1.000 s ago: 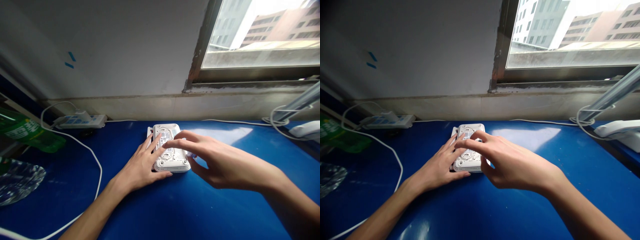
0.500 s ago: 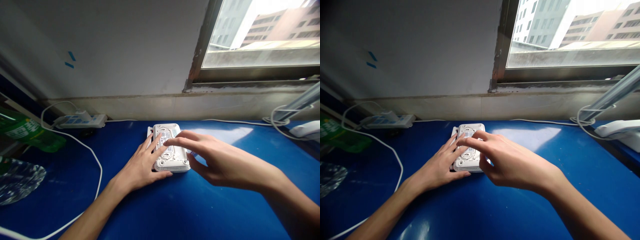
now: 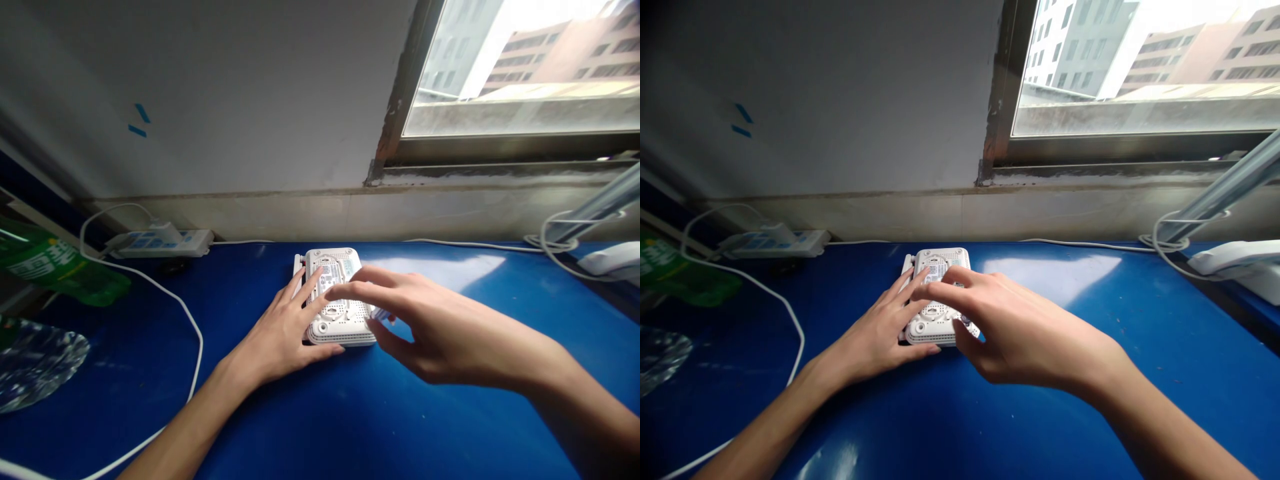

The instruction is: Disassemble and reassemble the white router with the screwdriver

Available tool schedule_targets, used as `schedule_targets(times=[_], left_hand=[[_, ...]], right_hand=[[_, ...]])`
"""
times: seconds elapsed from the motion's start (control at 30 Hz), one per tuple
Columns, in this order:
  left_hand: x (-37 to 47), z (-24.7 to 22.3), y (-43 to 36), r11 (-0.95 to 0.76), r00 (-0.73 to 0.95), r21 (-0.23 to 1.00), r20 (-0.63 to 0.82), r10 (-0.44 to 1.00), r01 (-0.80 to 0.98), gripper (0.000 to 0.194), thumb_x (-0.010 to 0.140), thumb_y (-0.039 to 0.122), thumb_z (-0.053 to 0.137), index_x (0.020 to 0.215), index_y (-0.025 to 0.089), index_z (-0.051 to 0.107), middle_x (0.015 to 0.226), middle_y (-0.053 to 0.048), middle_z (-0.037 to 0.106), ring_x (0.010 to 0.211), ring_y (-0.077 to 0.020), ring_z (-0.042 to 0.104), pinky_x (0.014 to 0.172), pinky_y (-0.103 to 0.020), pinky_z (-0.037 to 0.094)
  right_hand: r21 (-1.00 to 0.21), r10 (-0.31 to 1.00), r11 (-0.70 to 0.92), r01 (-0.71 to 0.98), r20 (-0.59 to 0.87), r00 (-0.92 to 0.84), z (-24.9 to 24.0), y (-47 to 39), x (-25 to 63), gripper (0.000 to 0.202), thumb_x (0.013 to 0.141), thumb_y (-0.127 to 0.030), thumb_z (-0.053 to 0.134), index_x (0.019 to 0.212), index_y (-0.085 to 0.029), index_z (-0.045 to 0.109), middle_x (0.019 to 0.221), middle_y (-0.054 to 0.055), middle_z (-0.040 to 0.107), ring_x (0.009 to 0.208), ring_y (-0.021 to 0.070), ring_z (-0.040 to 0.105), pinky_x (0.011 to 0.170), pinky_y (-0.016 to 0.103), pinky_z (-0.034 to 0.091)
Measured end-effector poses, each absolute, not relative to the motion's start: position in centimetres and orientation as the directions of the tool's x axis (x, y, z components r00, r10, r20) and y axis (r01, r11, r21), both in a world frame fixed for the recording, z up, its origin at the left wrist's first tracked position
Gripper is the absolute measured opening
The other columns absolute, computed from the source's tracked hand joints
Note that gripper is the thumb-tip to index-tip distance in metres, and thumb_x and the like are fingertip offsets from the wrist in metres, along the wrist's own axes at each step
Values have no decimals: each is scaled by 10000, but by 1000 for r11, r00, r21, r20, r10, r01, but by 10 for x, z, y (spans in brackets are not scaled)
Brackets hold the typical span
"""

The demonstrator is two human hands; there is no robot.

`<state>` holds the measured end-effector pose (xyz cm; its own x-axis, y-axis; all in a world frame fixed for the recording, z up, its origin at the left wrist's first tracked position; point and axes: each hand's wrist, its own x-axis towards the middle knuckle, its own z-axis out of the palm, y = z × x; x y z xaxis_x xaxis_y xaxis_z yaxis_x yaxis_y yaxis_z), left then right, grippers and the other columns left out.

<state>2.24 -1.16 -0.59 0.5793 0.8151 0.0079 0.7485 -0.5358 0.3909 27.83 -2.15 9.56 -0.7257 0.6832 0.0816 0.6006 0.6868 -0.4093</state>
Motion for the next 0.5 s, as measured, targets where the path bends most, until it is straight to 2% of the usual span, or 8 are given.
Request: schedule_targets(times=[0.07,0.1,0.17,0.3,0.37,0.43,0.5], left_hand=[[22,-6,-11,-534,577,393,9,816,749,934,907,794,595,1682,444,209,1793,16,26,1638,-413,51,1285,-635,274],[22,-6,-11,-532,577,395,8,817,749,936,907,795,593,1682,456,193,1793,18,26,1638,-415,54,1280,-642,279],[22,-7,-11,-532,576,394,7,817,749,941,907,795,593,1683,460,180,1792,15,26,1637,-417,58,1276,-648,283],[21,-7,-10,-541,579,384,20,815,748,926,898,800,599,1673,405,282,1794,6,28,1640,-408,54,1290,-622,269],[21,-8,-10,-543,580,383,23,814,747,923,898,797,604,1671,408,285,1794,8,30,1641,-402,52,1292,-616,268],[22,-8,-10,-541,579,386,23,815,747,943,899,791,609,1682,424,232,1793,7,27,1641,-402,48,1291,-621,264],[22,-8,-10,-538,578,389,19,816,748,953,899,792,608,1685,435,205,1793,3,23,1640,-407,44,1289,-629,260]], right_hand=[[-418,712,659,626,79,-698,94,-18,276,320,1001,-184,614,1281,-321,686,1080,21,763,806,170,707,703,270,505],[-423,718,652,629,79,-691,92,-17,276,242,1024,-195,592,1201,-305,714,1027,12,773,770,162,704,677,266,489],[-417,720,654,631,88,-688,90,-14,277,289,1033,-140,544,1206,-299,712,1029,15,778,786,163,712,678,267,477],[-393,684,688,610,71,-726,93,-17,283,659,954,-14,502,1502,-379,517,1271,45,705,969,189,713,779,283,507],[-399,665,699,593,59,-744,96,-20,285,750,899,11,519,1525,-400,478,1317,43,667,1020,191,701,808,283,515],[-394,672,696,600,66,-737,97,-22,285,720,868,-2,562,1473,-390,525,1294,38,665,1019,198,694,810,288,516],[-376,698,681,629,73,-712,96,-20,284,554,911,-83,609,1384,-370,594,1222,33,692,951,202,696,776,298,512]])
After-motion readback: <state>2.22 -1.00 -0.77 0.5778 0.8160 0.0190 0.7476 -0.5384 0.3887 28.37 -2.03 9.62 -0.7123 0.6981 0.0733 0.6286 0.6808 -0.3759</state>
